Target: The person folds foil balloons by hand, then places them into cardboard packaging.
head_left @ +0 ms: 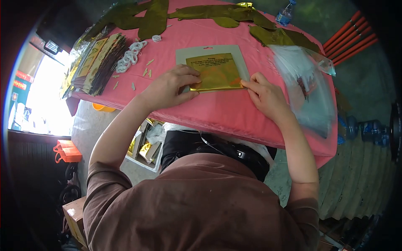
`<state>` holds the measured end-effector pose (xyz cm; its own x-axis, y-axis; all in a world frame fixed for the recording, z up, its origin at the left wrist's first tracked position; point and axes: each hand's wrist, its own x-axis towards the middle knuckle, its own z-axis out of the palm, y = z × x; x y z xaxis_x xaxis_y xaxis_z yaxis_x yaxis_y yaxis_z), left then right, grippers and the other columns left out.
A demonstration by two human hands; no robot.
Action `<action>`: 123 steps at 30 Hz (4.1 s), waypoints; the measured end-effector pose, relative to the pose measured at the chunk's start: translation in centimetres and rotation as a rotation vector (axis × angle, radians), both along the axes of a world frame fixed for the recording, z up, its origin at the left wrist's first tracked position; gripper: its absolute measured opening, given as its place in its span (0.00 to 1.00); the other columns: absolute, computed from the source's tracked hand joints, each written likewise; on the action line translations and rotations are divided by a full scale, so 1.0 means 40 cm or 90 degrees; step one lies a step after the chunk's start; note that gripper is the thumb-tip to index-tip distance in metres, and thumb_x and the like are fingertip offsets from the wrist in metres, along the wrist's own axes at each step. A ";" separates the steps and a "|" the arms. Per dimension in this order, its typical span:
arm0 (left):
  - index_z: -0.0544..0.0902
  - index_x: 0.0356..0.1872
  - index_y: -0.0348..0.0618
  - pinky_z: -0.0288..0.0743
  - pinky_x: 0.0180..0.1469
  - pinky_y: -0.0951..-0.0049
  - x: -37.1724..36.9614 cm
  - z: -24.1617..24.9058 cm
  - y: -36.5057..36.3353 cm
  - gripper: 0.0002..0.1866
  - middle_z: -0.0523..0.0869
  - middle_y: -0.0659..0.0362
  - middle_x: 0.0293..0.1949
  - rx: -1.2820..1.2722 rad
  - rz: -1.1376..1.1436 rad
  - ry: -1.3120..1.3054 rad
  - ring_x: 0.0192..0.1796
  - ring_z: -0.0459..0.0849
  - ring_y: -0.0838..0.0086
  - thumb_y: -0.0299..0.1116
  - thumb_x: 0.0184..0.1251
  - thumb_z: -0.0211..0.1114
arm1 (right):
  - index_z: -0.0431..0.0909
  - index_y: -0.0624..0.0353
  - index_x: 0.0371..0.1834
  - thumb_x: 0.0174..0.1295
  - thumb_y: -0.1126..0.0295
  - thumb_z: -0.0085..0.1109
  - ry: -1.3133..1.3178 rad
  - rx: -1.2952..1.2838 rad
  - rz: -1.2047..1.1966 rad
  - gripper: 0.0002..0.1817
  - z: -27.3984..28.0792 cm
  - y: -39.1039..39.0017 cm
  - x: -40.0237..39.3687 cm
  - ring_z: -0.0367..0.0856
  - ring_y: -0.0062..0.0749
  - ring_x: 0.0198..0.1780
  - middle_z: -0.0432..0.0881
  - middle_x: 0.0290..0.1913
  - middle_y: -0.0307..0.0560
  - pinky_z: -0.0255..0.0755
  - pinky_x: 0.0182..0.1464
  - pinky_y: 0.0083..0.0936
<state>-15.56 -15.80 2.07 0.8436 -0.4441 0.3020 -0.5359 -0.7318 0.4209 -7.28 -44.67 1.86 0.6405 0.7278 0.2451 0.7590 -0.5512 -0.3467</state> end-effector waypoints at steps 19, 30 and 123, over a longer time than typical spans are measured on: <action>0.81 0.45 0.36 0.68 0.59 0.62 -0.064 -0.004 -0.013 0.17 0.78 0.50 0.50 -0.001 -0.015 -0.055 0.55 0.74 0.57 0.35 0.57 0.64 | 0.78 0.59 0.48 0.47 0.73 0.66 0.130 0.004 0.043 0.21 0.073 -0.052 -0.042 0.79 0.38 0.42 0.77 0.44 0.43 0.73 0.42 0.26; 0.77 0.52 0.38 0.66 0.62 0.57 -0.135 0.021 -0.005 0.29 0.77 0.49 0.54 0.068 -0.043 -0.036 0.59 0.73 0.53 0.42 0.49 0.71 | 0.79 0.59 0.46 0.41 0.70 0.71 0.154 0.015 0.089 0.24 0.075 -0.062 -0.133 0.79 0.36 0.48 0.76 0.48 0.45 0.73 0.45 0.26; 0.67 0.64 0.42 0.52 0.69 0.54 -0.082 -0.027 -0.056 0.28 0.66 0.52 0.66 0.154 0.076 -0.045 0.70 0.59 0.60 0.47 0.67 0.54 | 0.79 0.63 0.40 0.55 0.74 0.59 -0.045 0.119 0.042 0.10 -0.021 0.048 -0.040 0.76 0.41 0.45 0.77 0.42 0.47 0.71 0.46 0.32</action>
<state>-18.85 -18.04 1.00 0.8747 -0.4093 0.2596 -0.4618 -0.8663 0.1902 -8.89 -42.75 1.02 0.5697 0.7049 0.4226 0.8171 -0.4306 -0.3833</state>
